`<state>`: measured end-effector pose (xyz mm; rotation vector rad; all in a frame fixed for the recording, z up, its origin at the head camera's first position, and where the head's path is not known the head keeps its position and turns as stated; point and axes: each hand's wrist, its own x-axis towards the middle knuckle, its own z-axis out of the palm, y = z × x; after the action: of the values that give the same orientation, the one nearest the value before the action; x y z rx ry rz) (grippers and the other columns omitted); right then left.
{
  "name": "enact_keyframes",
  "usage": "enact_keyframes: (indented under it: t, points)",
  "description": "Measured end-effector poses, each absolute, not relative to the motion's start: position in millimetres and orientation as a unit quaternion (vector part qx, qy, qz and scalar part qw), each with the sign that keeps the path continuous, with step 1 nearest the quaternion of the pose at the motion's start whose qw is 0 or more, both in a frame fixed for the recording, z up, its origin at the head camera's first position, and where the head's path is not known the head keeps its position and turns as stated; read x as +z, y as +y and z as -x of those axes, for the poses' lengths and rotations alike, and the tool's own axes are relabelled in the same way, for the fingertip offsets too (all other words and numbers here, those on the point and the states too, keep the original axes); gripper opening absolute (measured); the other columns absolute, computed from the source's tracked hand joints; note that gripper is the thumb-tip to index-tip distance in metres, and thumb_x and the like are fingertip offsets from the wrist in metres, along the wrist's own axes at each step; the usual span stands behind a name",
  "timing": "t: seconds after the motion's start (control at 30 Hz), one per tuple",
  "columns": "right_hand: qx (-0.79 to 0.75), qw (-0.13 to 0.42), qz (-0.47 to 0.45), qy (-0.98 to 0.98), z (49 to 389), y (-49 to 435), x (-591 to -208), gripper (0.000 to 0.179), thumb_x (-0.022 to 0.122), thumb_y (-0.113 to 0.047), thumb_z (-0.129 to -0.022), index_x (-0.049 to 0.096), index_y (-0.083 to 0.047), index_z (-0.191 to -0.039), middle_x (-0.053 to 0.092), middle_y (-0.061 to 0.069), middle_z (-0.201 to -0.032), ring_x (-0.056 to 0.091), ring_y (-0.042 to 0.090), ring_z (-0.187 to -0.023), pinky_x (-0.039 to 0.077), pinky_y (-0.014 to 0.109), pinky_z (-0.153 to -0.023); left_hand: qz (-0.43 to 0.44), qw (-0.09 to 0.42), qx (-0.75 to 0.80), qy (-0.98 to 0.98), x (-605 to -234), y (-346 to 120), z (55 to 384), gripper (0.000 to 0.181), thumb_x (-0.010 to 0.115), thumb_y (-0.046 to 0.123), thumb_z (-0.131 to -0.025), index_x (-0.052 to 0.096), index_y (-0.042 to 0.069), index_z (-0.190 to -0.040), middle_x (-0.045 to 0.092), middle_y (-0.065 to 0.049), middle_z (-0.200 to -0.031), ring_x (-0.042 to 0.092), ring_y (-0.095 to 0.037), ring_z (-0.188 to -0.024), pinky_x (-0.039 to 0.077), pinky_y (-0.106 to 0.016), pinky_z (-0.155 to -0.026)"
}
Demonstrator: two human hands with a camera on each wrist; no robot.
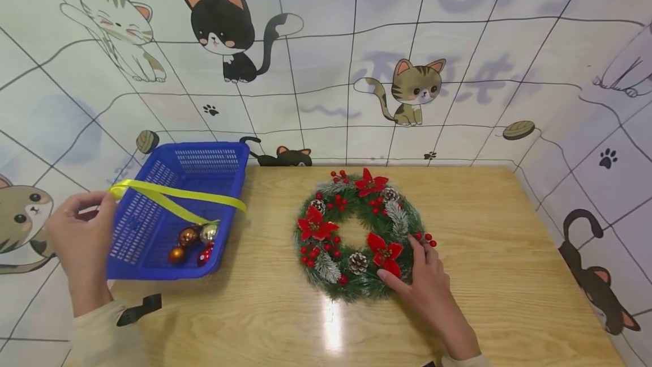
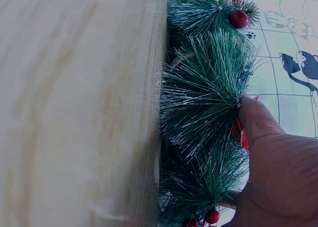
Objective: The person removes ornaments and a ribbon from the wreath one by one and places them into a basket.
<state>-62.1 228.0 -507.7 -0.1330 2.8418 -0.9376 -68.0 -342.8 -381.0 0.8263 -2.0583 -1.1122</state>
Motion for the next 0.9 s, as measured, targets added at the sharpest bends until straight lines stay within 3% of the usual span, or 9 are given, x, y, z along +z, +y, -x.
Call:
enact_keyframes:
  t: [0.2, 0.4, 0.5, 0.77, 0.9]
  points:
    - [-0.315, 0.073, 0.043, 0.945, 61.8, 228.0, -508.1, 0.109, 0.076, -0.056, -0.1, 0.017, 0.003, -0.169, 0.022, 0.047, -0.159, 0.029, 0.073, -0.14, 0.029, 0.09, -0.101, -0.32, 0.333, -0.411, -0.786, -378.8, -348.5, 61.3, 0.03, 0.074, 0.033, -0.103, 0.079, 0.01, -0.121, 0.067, 0.001, -0.119, 0.056, -0.007, -0.093, 0.047, -0.01, -0.074]
    - [-0.313, 0.072, 0.045, 0.946, 61.1, 227.7, -507.8, 0.108, 0.076, -0.056, -0.1, 0.017, 0.004, -0.169, 0.02, 0.047, -0.16, 0.027, 0.074, -0.141, 0.028, 0.091, -0.1, -0.333, 0.368, -0.404, -0.768, -381.5, -353.6, 54.6, 0.029, 0.073, 0.028, -0.103, 0.08, 0.007, -0.122, 0.063, 0.015, -0.104, 0.057, -0.003, -0.087, 0.047, -0.01, -0.075]
    - [-0.311, 0.07, 0.05, 0.946, 60.6, 228.0, -507.6, 0.107, 0.076, -0.055, -0.1, 0.018, 0.004, -0.169, 0.019, 0.048, -0.16, 0.026, 0.074, -0.142, 0.027, 0.092, -0.099, -0.352, 0.375, -0.386, -0.766, -383.0, -354.7, 52.3, 0.035, 0.07, 0.028, -0.105, 0.078, 0.003, -0.127, 0.06, 0.018, -0.105, 0.055, 0.0, -0.09, 0.046, -0.011, -0.081]
    - [-0.307, 0.063, 0.056, 0.948, 60.0, 228.1, -508.0, 0.106, 0.076, -0.054, -0.1, 0.02, 0.006, -0.168, 0.022, 0.048, -0.158, 0.029, 0.074, -0.14, 0.03, 0.091, -0.097, -0.371, 0.356, -0.383, -0.768, -383.5, -353.3, 49.4, 0.038, 0.069, 0.028, -0.105, 0.076, 0.0, -0.131, 0.066, 0.007, -0.108, 0.054, 0.001, -0.087, 0.045, -0.007, -0.076]
    - [-0.306, 0.065, 0.054, 0.948, 59.8, 228.0, -508.1, 0.107, 0.076, -0.055, -0.101, 0.019, 0.005, -0.168, 0.021, 0.049, -0.159, 0.029, 0.075, -0.14, 0.029, 0.092, -0.098, -0.34, 0.343, -0.391, -0.783, -387.5, -351.7, 51.6, 0.035, 0.071, 0.027, -0.104, 0.077, 0.0, -0.125, 0.066, 0.008, -0.105, 0.056, -0.001, -0.083, 0.045, -0.007, -0.071]
